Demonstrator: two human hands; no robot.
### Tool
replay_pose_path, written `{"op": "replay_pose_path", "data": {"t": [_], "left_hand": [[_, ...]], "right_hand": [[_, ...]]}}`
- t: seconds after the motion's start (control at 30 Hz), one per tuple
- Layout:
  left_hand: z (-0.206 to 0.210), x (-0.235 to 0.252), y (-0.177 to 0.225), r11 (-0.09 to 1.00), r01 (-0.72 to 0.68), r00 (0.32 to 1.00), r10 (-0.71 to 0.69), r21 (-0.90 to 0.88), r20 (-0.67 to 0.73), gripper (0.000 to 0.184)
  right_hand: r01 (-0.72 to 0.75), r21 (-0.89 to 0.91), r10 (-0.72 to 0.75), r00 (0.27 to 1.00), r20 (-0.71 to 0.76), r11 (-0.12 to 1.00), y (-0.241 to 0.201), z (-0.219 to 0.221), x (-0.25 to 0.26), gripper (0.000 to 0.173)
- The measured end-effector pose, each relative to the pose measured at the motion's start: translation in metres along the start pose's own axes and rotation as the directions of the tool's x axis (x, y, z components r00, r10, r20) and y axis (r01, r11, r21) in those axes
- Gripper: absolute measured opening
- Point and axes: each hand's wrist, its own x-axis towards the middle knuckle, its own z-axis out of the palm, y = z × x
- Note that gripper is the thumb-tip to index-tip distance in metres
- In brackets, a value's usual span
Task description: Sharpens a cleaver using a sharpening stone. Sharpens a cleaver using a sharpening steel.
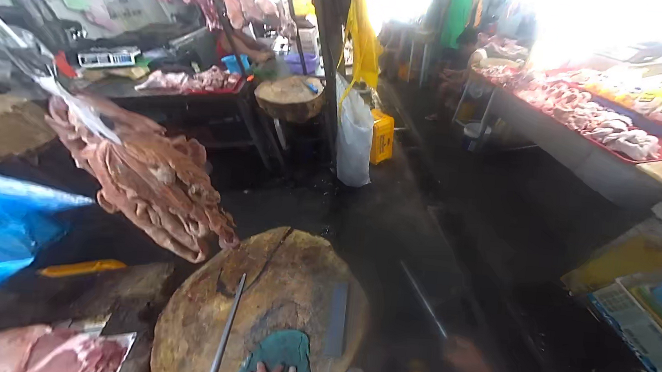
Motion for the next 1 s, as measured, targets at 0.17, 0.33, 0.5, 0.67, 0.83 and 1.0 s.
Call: {"op": "replay_pose_path", "data": {"t": [0.17, 0.33, 0.5, 0.67, 0.83, 1.0], "left_hand": [[-0.014, 0.003, 0.019, 0.987, 0.07, 0.997, -0.071, -0.147, -0.003, 0.04], [-0.06, 0.051, 0.097, 0.903, 0.257, 0.966, -0.252, -0.343, 0.06, 0.045], [-0.01, 0.105, 0.206, 0.958, -0.034, 0.982, 0.085, -0.285, 0.168, 0.034], [0.008, 0.025, 0.163, 0.968, -0.249, 0.896, 0.224, 0.015, 0.384, 0.031], [-0.099, -0.015, 0.153, 0.934, 0.312, 0.885, -0.353, 0.176, 0.305, 0.039], [-0.03, 0.084, 0.219, 0.993, 0.098, 0.982, -0.085, -0.067, 0.17, 0.038]], "right_hand": [[-0.048, 0.021, 0.047, 0.998, 0.045, 0.999, 0.008, -0.02, 0.013, 0.03], [-0.025, 0.016, 0.024, 0.998, 0.051, 1.0, 0.004, -0.044, 0.047, 0.027], [-0.062, 0.011, 0.06, 0.99, 0.126, 0.998, -0.012, -0.055, 0.081, 0.025], [0.029, -0.105, -0.012, 0.988, 0.155, 0.994, 0.0, -0.079, 0.115, 0.026], [0.099, -0.278, -0.056, 0.986, 0.159, 0.955, 0.015, -0.1, 0.126, 0.03], [0.052, -0.138, -0.02, 0.975, 0.222, 0.989, 0.0, -0.084, 0.136, 0.026]]}}
